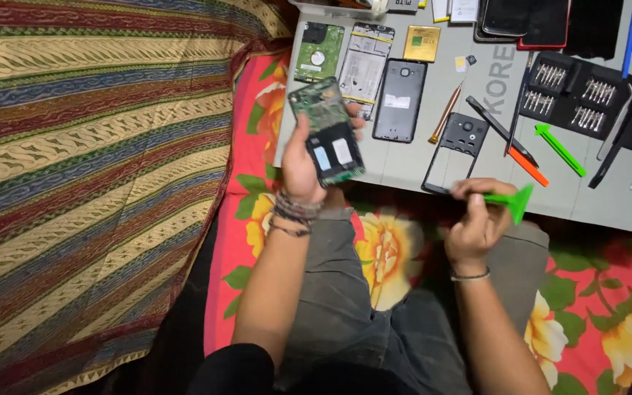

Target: The person is inspecting and cleaning a smartphone motherboard using a plastic pry tool and a small brush.

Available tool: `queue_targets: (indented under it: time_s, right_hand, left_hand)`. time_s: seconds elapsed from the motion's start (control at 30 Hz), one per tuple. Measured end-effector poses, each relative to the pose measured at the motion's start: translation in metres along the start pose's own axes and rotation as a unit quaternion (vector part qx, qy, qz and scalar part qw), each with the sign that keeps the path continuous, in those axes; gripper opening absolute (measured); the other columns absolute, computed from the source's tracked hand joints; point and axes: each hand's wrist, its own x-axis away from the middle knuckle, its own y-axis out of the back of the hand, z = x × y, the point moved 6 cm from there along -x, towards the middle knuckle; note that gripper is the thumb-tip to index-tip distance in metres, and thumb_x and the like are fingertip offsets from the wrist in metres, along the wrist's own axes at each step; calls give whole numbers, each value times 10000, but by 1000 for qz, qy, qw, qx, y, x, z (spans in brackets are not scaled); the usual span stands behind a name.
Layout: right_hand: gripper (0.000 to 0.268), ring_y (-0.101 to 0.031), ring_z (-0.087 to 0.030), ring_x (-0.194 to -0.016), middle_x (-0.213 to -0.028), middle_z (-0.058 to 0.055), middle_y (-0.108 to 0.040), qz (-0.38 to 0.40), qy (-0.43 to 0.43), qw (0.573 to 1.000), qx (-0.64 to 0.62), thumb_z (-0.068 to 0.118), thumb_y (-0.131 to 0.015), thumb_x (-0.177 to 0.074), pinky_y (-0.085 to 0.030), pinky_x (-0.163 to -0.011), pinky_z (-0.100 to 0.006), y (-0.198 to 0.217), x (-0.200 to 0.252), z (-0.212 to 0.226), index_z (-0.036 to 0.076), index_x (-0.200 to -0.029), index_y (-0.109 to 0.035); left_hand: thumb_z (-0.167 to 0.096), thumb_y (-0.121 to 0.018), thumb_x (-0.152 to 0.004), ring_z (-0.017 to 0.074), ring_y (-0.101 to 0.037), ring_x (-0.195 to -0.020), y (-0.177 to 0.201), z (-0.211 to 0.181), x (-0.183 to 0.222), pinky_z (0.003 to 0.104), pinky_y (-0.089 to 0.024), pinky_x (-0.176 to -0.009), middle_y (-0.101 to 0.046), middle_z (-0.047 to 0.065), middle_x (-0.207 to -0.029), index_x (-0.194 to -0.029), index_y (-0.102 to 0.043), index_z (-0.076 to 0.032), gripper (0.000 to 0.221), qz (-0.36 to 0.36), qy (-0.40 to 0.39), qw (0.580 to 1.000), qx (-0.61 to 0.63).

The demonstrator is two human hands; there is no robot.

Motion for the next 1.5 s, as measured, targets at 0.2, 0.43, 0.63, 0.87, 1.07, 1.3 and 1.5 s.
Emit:
queue_targets:
  time_s: [0.2,0.43,0.63,0.87,1.07,1.3,1.5]
  right_hand:
    - [263,-617,-123,-604,-629,-91,-614,103,-205,973,-32,217,-588,-980,-485,-599,-257,-35,5,22,-29,-1004,-680]
    - [149,-543,-63,-588,-630,-28,-572,54,-244,963,-97,133,-669,-932,-437,-548,-205,-32,27,39,-9,-893,-646]
    - [182,-529,-60,-590,-631,-42,-566,16,-236,964,-119,144,-667,-961,-413,-545,-205,-12,30,51,17,-858,-590]
    - [208,-525,-56,-611,-654,-42,-561,31,-261,957,-123,128,-618,-987,-414,-562,-194,-6,30,54,41,-809,-554]
    - [215,-533,-70,-594,-659,-51,-558,32,-271,944,-183,124,-634,-966,-416,-552,-203,-8,32,48,44,-791,-539]
    - [242,-541,-42,-651,-684,-27,-566,55,-250,961,-101,129,-591,-1019,-412,-570,-190,3,38,46,61,-795,-531]
    - [270,-486,-49,-610,-653,-17,-527,56,-252,962,-88,158,-574,-1038,-402,-558,-204,-1,25,77,52,-794,-529]
  left_hand:
    - [-424,-425,-1100,440,-619,-1244,-58,42,39,561,-544,-1040,-572,357,-1366,-1361,-566,90,594,0,19,1000,9]
    - [-259,-404,-1113,390,-681,-1120,-103,60,77,537,-559,-997,-659,366,-1182,-1248,-578,135,452,-41,-37,994,-91]
    - [-62,-710,-944,144,-648,-1040,-106,74,92,381,-572,-937,-723,154,-1100,-1242,-620,8,320,-49,-60,960,-268]
    - [-96,-708,-970,146,-570,-1192,-109,80,102,417,-484,-1059,-690,115,-1236,-1348,-588,-19,404,-47,-49,952,-298]
    - [-112,-709,-971,115,-507,-1241,-96,92,107,418,-450,-1092,-648,57,-1302,-1427,-544,-40,490,-81,-30,958,-274]
    - [-107,-692,-981,129,-604,-1130,-93,95,103,384,-531,-981,-694,94,-1184,-1347,-588,-28,388,-67,1,967,-245]
    - [-84,-670,-983,112,-722,-920,-103,106,99,309,-610,-823,-732,95,-1039,-1287,-602,2,323,-68,84,988,-107]
